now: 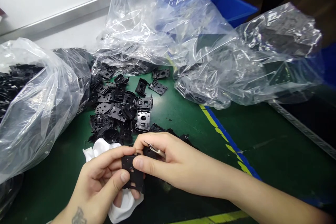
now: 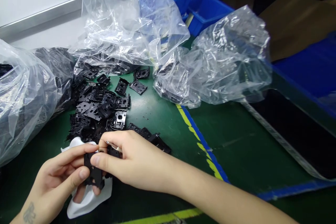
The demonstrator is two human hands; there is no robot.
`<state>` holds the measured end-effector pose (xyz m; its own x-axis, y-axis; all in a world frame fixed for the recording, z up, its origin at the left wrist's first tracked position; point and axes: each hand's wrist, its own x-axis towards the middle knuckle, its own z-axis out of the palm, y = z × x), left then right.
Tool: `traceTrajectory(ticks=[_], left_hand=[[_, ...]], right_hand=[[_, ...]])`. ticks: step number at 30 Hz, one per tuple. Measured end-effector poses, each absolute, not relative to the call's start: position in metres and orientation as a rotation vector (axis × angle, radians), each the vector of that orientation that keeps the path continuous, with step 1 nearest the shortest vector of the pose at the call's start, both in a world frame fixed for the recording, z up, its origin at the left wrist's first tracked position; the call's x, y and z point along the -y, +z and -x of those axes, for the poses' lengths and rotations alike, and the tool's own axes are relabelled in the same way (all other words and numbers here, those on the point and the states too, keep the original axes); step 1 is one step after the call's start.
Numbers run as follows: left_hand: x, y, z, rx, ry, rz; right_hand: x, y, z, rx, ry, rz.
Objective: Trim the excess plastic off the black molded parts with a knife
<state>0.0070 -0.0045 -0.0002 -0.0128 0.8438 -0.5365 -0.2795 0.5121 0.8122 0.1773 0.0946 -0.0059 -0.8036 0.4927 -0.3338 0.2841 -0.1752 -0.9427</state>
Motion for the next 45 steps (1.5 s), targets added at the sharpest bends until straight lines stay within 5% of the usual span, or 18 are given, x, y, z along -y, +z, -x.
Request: traceTrajectory(ticks=[31, 45], left_hand=[[-0.002, 0.002, 0.012, -0.866, 0.825, -0.6], [0.002, 0.0, 0.0, -1.155, 0.91, -0.585]], right_hand=[[-0.101, -0.007, -0.181, 1.768, 2.269, 0.862], [-0.097, -0.007, -0.18, 1.989, 2.09, 0.918]])
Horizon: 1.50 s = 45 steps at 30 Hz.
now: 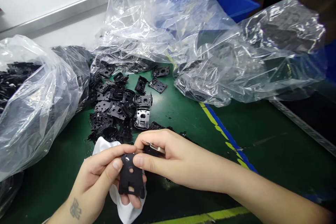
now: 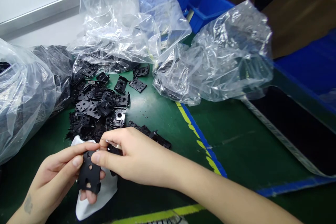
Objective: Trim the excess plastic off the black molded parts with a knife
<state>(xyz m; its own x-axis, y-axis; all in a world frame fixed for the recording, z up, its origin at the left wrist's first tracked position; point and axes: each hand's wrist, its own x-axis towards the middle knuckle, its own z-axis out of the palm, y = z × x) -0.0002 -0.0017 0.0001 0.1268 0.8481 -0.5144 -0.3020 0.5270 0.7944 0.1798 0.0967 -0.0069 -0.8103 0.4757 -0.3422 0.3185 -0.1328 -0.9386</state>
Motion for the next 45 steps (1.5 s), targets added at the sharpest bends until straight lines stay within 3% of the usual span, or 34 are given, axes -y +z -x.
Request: traceTrajectory(ticks=[45], left_hand=[[0.0005, -0.0029, 0.0023, -1.023, 0.873, -0.63]], right_hand=[[-0.0982, -0.0067, -0.1822, 2.031, 2.068, 0.949]])
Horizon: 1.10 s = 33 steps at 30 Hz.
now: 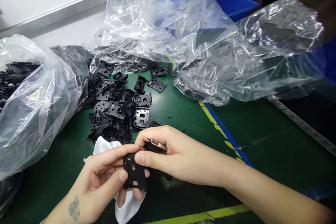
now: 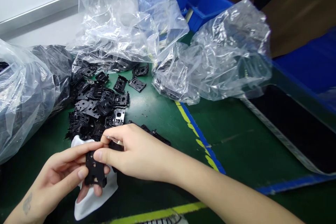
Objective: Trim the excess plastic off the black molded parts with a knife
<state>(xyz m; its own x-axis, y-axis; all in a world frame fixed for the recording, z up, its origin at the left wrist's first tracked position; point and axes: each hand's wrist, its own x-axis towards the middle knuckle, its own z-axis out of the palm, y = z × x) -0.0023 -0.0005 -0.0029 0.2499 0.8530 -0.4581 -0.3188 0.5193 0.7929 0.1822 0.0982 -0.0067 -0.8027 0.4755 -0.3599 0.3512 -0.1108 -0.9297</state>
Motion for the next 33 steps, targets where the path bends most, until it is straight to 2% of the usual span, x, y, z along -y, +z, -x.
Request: traceTrajectory(ticks=[8, 18, 26, 33], left_hand=[[0.0, 0.001, 0.007, -0.97, 0.878, -0.615], [0.004, 0.005, 0.011, -1.114, 0.85, -0.719], [0.002, 0.0, 0.009, -1.125, 0.831, -0.873], [0.004, -0.005, 0.005, -1.238, 0.847, -0.807]], right_hand=[[-0.102, -0.009, -0.181, 1.896, 2.09, 0.989], [-0.108, 0.0, -0.192, 1.764, 1.576, 1.162], [-0.099, -0.003, -0.187, 1.334, 2.316, 0.809], [-0.095, 0.0, -0.181, 1.395, 2.328, 0.897]])
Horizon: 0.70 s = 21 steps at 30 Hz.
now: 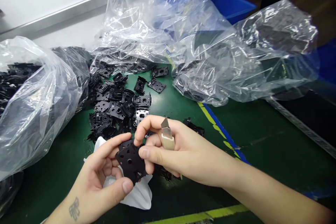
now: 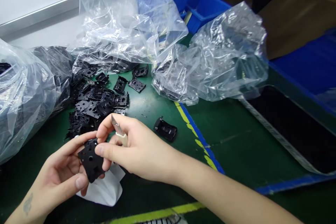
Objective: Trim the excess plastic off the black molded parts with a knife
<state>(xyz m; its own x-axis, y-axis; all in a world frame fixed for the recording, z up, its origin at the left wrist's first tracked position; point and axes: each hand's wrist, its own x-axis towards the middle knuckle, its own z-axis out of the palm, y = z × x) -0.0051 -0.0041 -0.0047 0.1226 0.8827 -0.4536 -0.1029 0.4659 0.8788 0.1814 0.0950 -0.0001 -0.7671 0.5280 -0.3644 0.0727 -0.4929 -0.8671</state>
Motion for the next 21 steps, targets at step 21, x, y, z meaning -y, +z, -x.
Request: traceTrajectory(ticks=[21], left_hand=[[0.027, 0.038, 0.005, -1.466, 1.294, -0.835]], right_hand=[[-0.114, -0.014, -0.179, 1.288, 2.243, 0.986]])
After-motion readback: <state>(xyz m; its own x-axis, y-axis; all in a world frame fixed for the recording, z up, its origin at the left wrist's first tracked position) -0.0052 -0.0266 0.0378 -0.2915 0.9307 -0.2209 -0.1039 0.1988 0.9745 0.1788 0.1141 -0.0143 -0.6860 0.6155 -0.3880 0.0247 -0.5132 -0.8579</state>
